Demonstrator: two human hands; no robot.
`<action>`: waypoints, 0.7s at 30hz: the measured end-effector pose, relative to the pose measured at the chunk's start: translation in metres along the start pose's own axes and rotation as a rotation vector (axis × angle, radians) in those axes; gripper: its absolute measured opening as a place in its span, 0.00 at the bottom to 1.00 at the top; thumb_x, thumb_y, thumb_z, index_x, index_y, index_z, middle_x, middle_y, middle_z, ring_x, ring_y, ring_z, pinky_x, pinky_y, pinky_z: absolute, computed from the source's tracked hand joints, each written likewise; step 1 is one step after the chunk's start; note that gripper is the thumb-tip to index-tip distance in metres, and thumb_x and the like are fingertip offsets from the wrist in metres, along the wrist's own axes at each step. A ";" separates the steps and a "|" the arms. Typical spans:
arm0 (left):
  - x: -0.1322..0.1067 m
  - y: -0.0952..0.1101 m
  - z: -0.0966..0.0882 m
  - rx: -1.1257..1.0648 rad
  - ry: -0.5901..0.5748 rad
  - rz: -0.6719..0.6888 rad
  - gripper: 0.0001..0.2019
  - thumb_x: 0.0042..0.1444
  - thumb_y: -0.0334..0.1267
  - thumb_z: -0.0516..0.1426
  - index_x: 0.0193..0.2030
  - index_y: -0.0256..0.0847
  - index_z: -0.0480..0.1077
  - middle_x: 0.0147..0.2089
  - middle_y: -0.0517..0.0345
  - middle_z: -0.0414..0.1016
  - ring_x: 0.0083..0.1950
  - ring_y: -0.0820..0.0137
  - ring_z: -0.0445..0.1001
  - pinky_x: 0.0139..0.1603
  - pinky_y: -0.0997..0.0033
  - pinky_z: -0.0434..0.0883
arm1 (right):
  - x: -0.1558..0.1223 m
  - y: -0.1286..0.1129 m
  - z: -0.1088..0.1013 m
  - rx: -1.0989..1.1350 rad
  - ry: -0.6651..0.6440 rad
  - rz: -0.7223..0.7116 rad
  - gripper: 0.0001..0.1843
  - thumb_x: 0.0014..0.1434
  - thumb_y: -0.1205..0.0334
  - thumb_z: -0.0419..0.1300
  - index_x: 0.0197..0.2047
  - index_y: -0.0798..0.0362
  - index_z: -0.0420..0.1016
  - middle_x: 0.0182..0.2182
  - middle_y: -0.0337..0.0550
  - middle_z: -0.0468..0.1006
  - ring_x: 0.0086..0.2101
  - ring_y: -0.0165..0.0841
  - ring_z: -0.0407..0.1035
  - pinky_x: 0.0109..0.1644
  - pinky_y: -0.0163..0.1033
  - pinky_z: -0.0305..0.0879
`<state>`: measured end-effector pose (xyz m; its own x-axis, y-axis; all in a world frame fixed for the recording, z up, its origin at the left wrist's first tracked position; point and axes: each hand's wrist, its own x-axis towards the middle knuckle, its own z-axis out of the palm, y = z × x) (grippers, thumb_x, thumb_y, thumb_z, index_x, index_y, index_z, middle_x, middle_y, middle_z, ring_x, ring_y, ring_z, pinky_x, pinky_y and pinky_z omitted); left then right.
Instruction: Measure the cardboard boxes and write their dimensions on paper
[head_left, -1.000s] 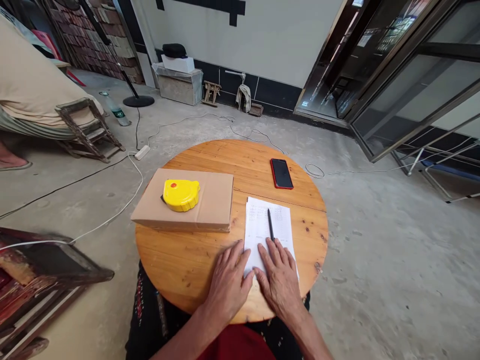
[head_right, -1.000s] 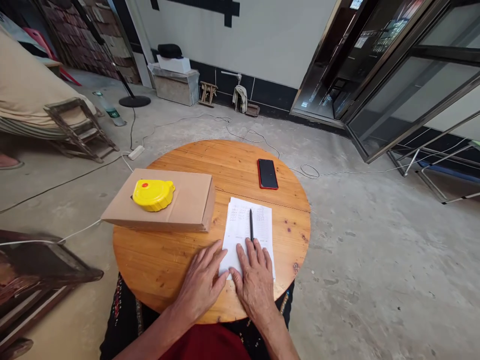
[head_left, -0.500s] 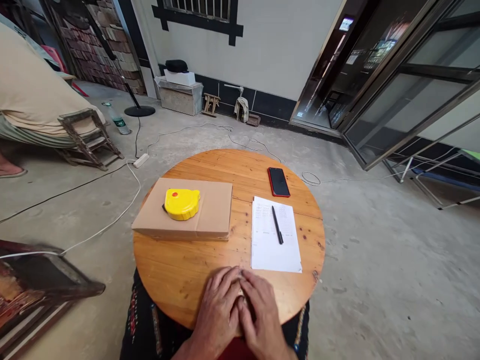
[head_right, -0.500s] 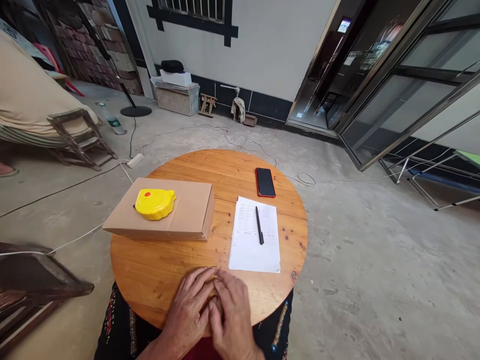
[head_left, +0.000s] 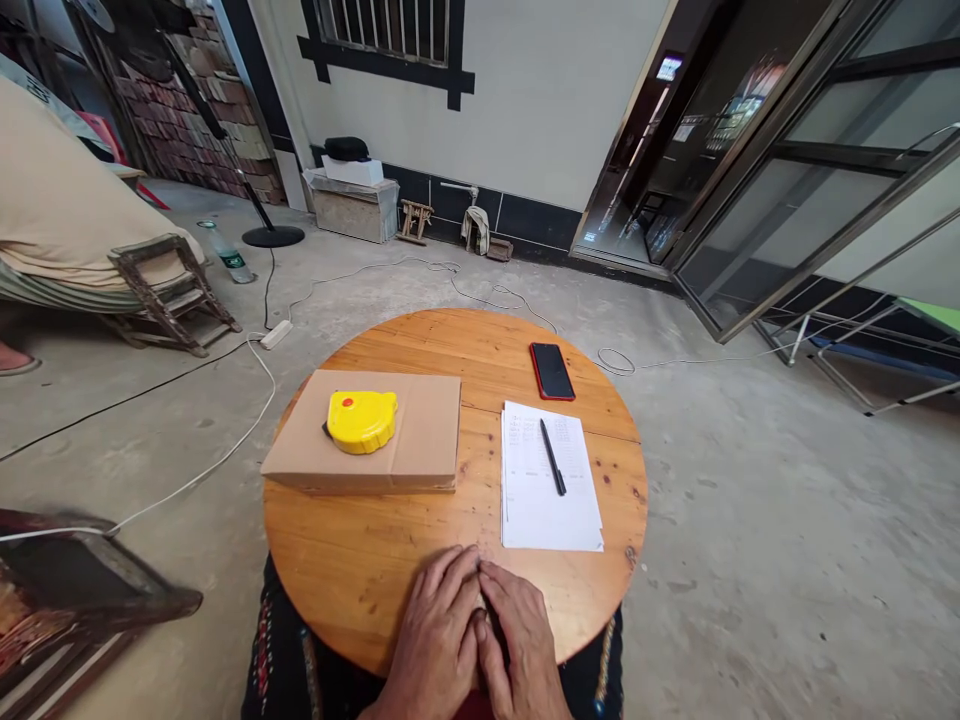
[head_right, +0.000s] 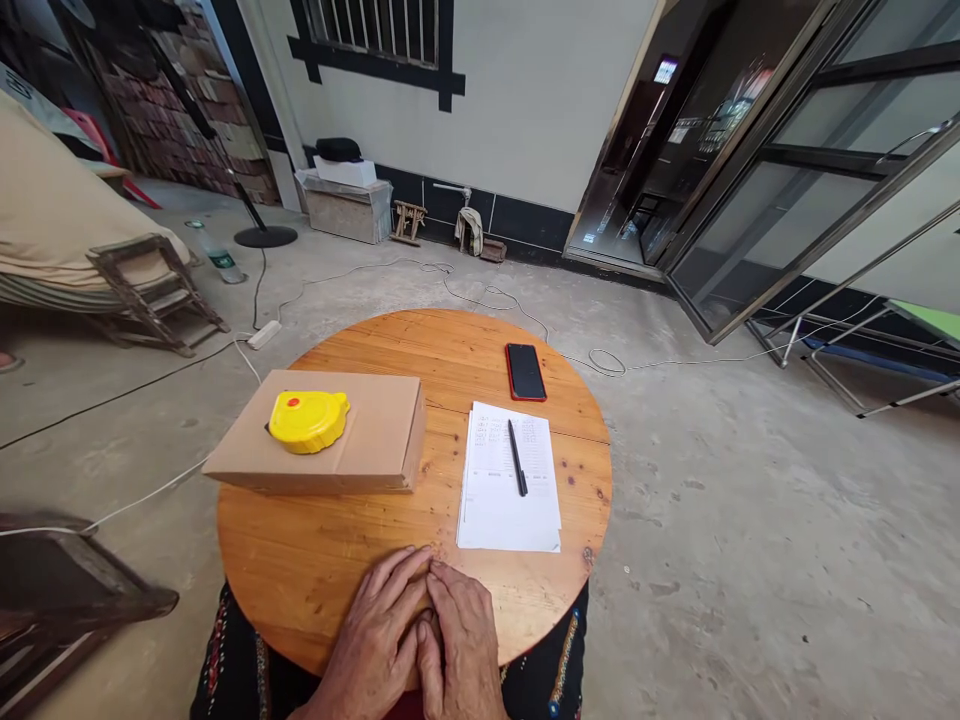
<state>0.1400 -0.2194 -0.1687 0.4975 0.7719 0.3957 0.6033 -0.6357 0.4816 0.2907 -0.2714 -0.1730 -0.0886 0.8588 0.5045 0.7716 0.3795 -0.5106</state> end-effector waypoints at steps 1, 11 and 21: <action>0.000 -0.001 -0.001 0.002 -0.007 0.014 0.27 0.52 0.23 0.50 0.59 0.39 0.70 0.60 0.49 0.74 0.60 0.58 0.71 0.59 0.55 0.73 | 0.001 -0.001 -0.001 -0.001 -0.003 -0.001 0.27 0.63 0.70 0.52 0.65 0.54 0.63 0.58 0.52 0.75 0.56 0.40 0.71 0.55 0.47 0.72; -0.024 -0.048 -0.038 -0.099 0.495 -0.273 0.07 0.61 0.32 0.55 0.42 0.44 0.74 0.44 0.55 0.74 0.46 0.68 0.76 0.49 0.71 0.73 | -0.002 -0.008 0.005 0.011 -0.021 0.143 0.20 0.64 0.64 0.58 0.59 0.46 0.71 0.58 0.49 0.76 0.54 0.45 0.73 0.52 0.50 0.75; 0.023 -0.142 -0.110 -0.643 0.764 -0.768 0.27 0.61 0.54 0.54 0.62 0.41 0.69 0.60 0.48 0.73 0.61 0.56 0.71 0.64 0.56 0.66 | 0.104 -0.010 0.023 0.421 0.031 0.493 0.34 0.67 0.49 0.54 0.72 0.47 0.52 0.69 0.52 0.59 0.64 0.50 0.61 0.63 0.61 0.64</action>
<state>-0.0030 -0.1119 -0.1416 -0.4629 0.8816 0.0923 0.0577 -0.0740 0.9956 0.2597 -0.1781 -0.1318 0.2364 0.9587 0.1578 0.4035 0.0509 -0.9136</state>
